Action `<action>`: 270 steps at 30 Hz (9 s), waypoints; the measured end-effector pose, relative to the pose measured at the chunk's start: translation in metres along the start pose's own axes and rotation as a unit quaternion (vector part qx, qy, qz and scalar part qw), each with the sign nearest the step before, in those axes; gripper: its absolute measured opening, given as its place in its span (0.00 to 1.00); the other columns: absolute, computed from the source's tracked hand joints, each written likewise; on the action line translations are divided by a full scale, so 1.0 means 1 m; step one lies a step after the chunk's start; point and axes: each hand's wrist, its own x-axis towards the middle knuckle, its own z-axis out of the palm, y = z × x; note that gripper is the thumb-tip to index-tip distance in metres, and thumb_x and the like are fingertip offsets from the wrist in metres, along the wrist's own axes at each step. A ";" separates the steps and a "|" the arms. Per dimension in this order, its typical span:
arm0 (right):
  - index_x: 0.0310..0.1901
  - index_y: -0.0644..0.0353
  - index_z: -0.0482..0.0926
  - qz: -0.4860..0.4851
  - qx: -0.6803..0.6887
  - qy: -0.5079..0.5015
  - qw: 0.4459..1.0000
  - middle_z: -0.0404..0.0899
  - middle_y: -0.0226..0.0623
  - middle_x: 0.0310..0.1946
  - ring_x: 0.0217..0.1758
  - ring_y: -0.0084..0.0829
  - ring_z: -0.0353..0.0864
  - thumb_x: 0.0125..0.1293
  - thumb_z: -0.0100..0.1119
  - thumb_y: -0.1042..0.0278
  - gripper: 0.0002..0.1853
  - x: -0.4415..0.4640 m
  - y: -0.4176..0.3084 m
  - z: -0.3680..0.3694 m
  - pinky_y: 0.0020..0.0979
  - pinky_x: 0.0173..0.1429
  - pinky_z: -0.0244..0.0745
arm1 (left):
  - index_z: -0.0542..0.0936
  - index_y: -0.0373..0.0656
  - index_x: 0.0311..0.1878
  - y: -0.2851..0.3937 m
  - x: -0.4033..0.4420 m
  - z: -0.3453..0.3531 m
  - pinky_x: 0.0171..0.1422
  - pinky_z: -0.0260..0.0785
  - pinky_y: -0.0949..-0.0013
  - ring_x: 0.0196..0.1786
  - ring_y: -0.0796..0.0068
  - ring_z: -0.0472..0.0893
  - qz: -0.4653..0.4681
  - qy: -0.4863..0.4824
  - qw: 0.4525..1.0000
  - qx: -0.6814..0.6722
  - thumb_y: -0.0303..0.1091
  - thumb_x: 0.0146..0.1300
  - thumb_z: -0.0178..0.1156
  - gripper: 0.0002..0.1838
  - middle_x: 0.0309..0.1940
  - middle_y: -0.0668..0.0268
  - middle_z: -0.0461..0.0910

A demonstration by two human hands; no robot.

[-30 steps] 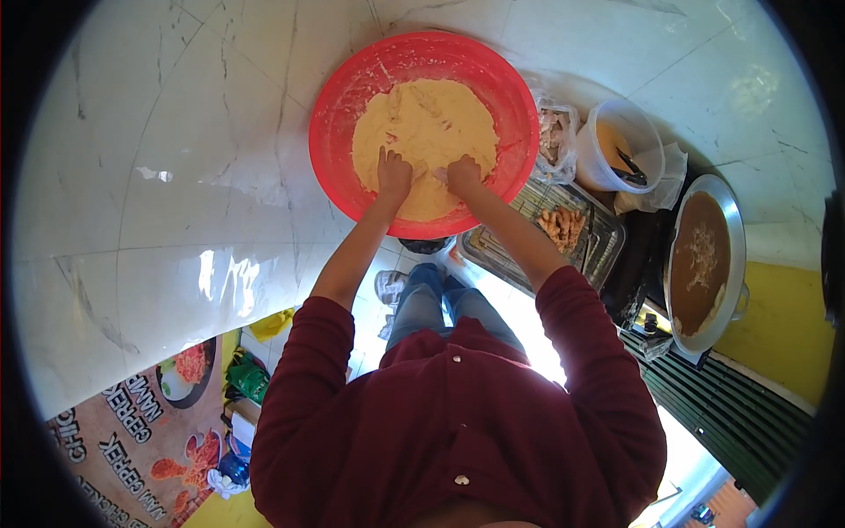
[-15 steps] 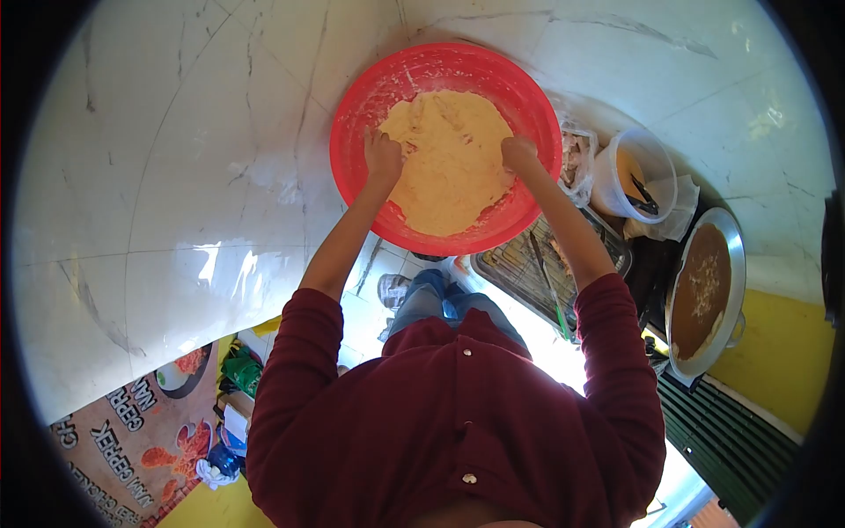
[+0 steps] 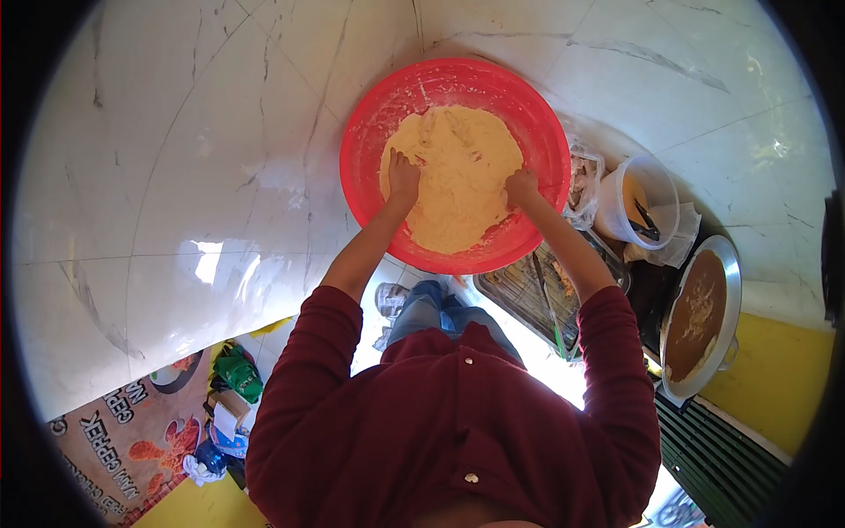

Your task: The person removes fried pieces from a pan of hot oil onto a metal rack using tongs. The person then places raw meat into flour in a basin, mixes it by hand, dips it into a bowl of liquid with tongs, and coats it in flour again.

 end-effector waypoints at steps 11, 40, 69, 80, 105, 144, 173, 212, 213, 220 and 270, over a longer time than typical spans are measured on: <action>0.33 0.51 0.81 0.159 -0.004 0.190 0.969 0.76 0.32 0.38 0.48 0.30 0.68 0.52 0.55 0.65 0.08 0.036 -0.007 -0.006 0.31 0.49 0.60 | 0.82 0.49 0.39 0.020 0.005 0.007 0.71 0.34 0.55 0.58 0.66 0.66 -0.018 0.002 1.000 0.011 0.34 0.56 0.51 0.12 0.47 0.64 0.75; 0.39 0.56 0.79 0.094 0.174 0.089 0.976 0.70 0.38 0.46 0.56 0.37 0.62 0.34 0.72 0.50 0.28 -0.007 -0.084 -0.005 0.43 0.53 0.61 | 0.81 0.50 0.42 0.058 -0.035 -0.015 0.71 0.25 0.47 0.62 0.63 0.63 0.037 -0.087 0.995 -0.009 0.46 0.51 0.58 0.17 0.51 0.63 0.73; 0.44 0.53 0.78 0.000 0.274 -0.093 0.957 0.74 0.39 0.47 0.57 0.39 0.66 0.47 0.60 0.42 0.27 0.025 -0.008 -0.001 0.46 0.53 0.64 | 0.79 0.43 0.45 0.007 -0.037 -0.025 0.66 0.24 0.36 0.64 0.56 0.57 -0.037 -0.091 0.930 -0.353 0.59 0.53 0.51 0.29 0.54 0.54 0.70; 0.42 0.53 0.79 0.171 0.274 0.033 0.946 0.71 0.42 0.48 0.55 0.41 0.62 0.37 0.67 0.41 0.31 0.002 -0.112 -0.004 0.42 0.54 0.57 | 0.78 0.49 0.48 0.044 -0.026 -0.017 0.67 0.18 0.40 0.68 0.58 0.54 -0.010 -0.095 0.992 -0.078 0.52 0.54 0.55 0.23 0.59 0.59 0.67; 0.38 0.57 0.79 0.228 0.218 0.209 0.926 0.66 0.42 0.50 0.57 0.41 0.61 0.43 0.66 0.58 0.20 0.068 -0.021 0.020 0.40 0.58 0.58 | 0.81 0.44 0.41 0.023 0.008 -0.002 0.70 0.24 0.45 0.66 0.63 0.57 -0.071 0.043 0.979 -0.186 0.48 0.45 0.63 0.22 0.52 0.59 0.71; 0.37 0.53 0.81 0.025 0.104 0.234 0.966 0.64 0.35 0.50 0.55 0.36 0.61 0.47 0.62 0.56 0.16 0.037 -0.021 -0.007 0.39 0.53 0.61 | 0.78 0.48 0.50 0.011 -0.022 -0.010 0.68 0.18 0.41 0.68 0.59 0.53 0.007 -0.028 1.000 -0.012 0.39 0.62 0.46 0.17 0.61 0.60 0.63; 0.42 0.61 0.77 0.096 0.247 0.111 0.958 0.67 0.44 0.50 0.56 0.42 0.64 0.47 0.64 0.52 0.24 0.023 -0.033 -0.010 0.41 0.53 0.65 | 0.80 0.46 0.42 -0.003 -0.017 -0.015 0.68 0.21 0.40 0.66 0.58 0.53 -0.016 0.032 0.969 -0.244 0.51 0.47 0.62 0.23 0.53 0.61 0.69; 0.31 0.62 0.81 0.199 0.234 0.309 0.900 0.72 0.48 0.41 0.47 0.47 0.72 0.44 0.64 0.63 0.14 0.087 0.005 0.024 0.40 0.48 0.71 | 0.82 0.44 0.35 -0.012 0.029 0.017 0.72 0.26 0.49 0.68 0.61 0.52 -0.021 0.062 0.990 -0.121 0.42 0.46 0.62 0.14 0.57 0.59 0.67; 0.31 0.62 0.81 0.200 0.235 0.308 0.900 0.72 0.48 0.41 0.47 0.47 0.72 0.44 0.64 0.63 0.14 0.087 0.003 0.023 0.40 0.48 0.71 | 0.82 0.44 0.34 -0.008 0.027 0.013 0.72 0.27 0.50 0.67 0.62 0.53 -0.014 0.067 0.982 -0.175 0.42 0.44 0.64 0.15 0.55 0.59 0.68; 0.37 0.62 0.80 0.081 0.309 0.085 0.944 0.69 0.47 0.46 0.52 0.46 0.68 0.44 0.63 0.64 0.16 0.069 -0.064 0.000 0.41 0.50 0.71 | 0.82 0.43 0.35 0.032 0.010 0.002 0.72 0.28 0.49 0.64 0.61 0.57 0.075 0.073 0.978 -0.182 0.41 0.38 0.69 0.19 0.50 0.58 0.70; 0.38 0.60 0.80 0.094 0.148 0.198 0.965 0.70 0.39 0.45 0.52 0.36 0.69 0.41 0.67 0.59 0.21 0.022 0.010 -0.001 0.40 0.52 0.67 | 0.81 0.46 0.41 -0.020 -0.004 0.010 0.71 0.30 0.47 0.62 0.63 0.60 -0.016 0.018 0.999 -0.026 0.44 0.50 0.58 0.17 0.49 0.63 0.71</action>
